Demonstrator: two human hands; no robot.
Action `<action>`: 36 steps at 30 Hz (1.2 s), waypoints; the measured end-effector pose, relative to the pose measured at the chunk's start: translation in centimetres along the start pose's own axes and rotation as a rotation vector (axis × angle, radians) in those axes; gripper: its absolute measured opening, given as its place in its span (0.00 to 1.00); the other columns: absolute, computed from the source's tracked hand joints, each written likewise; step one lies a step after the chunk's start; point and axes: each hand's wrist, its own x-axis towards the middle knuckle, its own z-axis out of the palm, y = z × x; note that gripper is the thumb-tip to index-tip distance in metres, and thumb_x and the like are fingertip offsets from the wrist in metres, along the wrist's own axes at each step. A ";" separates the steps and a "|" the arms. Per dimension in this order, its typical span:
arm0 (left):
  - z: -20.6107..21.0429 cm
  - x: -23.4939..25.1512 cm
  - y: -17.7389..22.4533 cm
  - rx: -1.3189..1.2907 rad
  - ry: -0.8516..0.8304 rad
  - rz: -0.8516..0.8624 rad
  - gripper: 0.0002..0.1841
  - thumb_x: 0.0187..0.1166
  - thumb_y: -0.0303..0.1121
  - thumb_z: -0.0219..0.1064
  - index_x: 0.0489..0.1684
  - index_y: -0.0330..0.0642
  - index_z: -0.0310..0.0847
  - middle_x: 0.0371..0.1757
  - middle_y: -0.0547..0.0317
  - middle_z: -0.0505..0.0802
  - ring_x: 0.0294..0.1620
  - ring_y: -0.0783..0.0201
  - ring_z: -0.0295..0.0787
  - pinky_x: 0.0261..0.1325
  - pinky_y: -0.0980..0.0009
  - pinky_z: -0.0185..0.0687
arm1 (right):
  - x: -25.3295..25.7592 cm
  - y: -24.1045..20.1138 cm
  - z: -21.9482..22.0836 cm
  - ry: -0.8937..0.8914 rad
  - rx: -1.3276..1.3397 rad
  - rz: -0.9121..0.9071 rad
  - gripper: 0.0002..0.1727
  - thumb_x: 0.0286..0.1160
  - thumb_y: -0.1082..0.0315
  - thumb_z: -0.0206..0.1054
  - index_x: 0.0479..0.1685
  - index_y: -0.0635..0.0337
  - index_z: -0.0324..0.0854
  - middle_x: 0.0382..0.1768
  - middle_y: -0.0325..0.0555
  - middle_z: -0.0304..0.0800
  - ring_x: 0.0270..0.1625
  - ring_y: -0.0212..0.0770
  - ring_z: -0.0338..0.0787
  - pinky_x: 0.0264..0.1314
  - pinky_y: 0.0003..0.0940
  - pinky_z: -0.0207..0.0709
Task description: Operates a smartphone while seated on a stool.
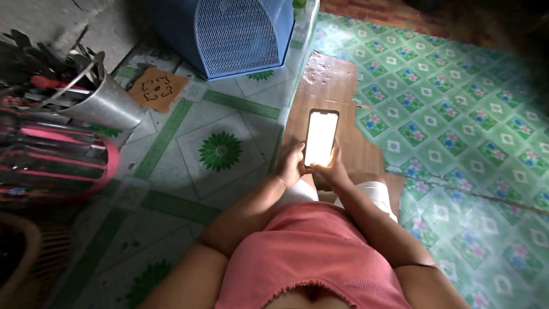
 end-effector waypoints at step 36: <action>-0.7 0.2 -0.5 0.025 -0.052 0.070 0.23 0.91 0.42 0.33 0.78 0.45 0.59 0.63 0.45 0.86 0.57 0.51 0.90 0.57 0.49 0.88 | -0.5 0.1 -1.1 -0.112 0.269 0.006 0.66 0.50 0.87 0.68 0.94 0.37 0.33 0.84 0.52 0.65 0.74 0.47 0.83 0.67 0.51 0.84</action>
